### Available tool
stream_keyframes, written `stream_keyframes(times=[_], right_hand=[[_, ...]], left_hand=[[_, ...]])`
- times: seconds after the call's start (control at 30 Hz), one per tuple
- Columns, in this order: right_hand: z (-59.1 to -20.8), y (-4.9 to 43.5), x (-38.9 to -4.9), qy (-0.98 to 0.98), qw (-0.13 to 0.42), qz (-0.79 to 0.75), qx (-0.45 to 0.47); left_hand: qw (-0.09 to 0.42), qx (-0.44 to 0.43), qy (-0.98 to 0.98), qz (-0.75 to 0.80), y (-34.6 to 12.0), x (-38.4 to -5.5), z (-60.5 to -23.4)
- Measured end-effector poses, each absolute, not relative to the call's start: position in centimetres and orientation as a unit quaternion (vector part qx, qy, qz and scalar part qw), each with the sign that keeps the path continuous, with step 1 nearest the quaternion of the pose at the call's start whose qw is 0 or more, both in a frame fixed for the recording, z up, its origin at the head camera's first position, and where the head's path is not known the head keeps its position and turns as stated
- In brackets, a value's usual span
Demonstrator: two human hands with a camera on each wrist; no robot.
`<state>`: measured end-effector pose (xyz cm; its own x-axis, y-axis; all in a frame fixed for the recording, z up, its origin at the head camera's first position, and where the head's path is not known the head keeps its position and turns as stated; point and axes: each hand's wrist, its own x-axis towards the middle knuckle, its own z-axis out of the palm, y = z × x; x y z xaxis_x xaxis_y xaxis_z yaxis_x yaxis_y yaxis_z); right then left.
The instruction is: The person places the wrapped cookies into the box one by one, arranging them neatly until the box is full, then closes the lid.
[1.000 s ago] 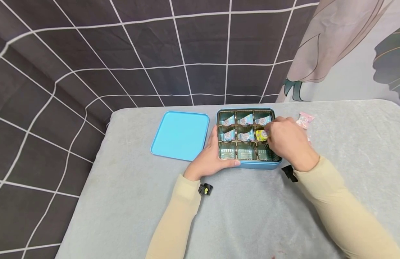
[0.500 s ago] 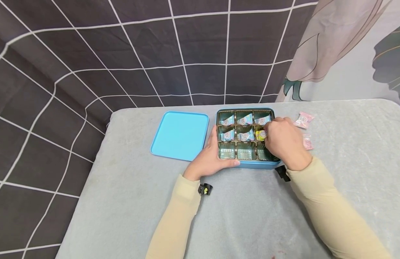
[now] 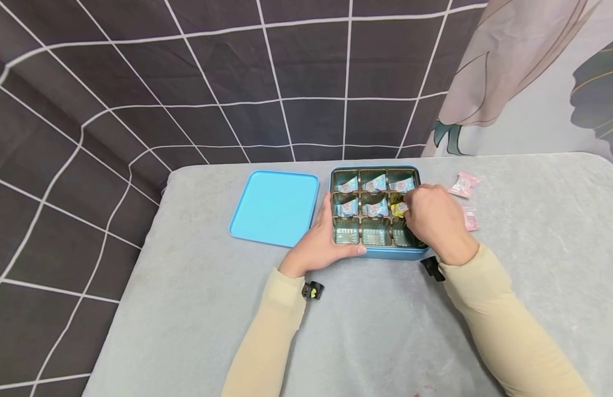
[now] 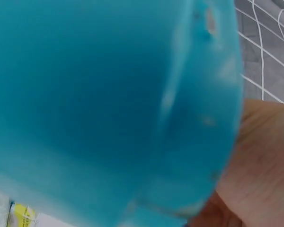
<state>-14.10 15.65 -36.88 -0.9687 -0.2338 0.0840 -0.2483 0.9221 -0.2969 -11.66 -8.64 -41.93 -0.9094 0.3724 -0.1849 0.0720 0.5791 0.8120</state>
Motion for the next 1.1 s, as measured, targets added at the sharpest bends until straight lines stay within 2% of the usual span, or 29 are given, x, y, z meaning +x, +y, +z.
stream_keyframes(times=[0.47, 0.6, 0.87, 1.0, 1.1], right_hand=[[-36.7, 17.2, -14.6, -0.957, -0.051, 0.261, 0.114], [-36.8, 18.2, -14.9, -0.945, -0.038, 0.306, 0.113], [-36.7, 19.9, -15.0, -0.941, 0.033, 0.319, 0.105], [-36.6, 21.0, -14.9, -0.947, 0.035, 0.305, 0.097], [-36.6, 21.6, -15.0, -0.950, 0.016, 0.300, 0.087]], left_hand=[[0.171, 0.125, 0.873, 0.440, -8.9, -11.4, -42.2], [0.172, 0.125, 0.873, 0.438, -8.9, -11.5, -42.2], [0.170, 0.131, 0.873, 0.438, -8.7, -11.7, -42.1], [0.166, 0.137, 0.873, 0.439, -8.6, -11.7, -42.0], [0.164, 0.139, 0.872, 0.440, -8.8, -11.7, -42.0]])
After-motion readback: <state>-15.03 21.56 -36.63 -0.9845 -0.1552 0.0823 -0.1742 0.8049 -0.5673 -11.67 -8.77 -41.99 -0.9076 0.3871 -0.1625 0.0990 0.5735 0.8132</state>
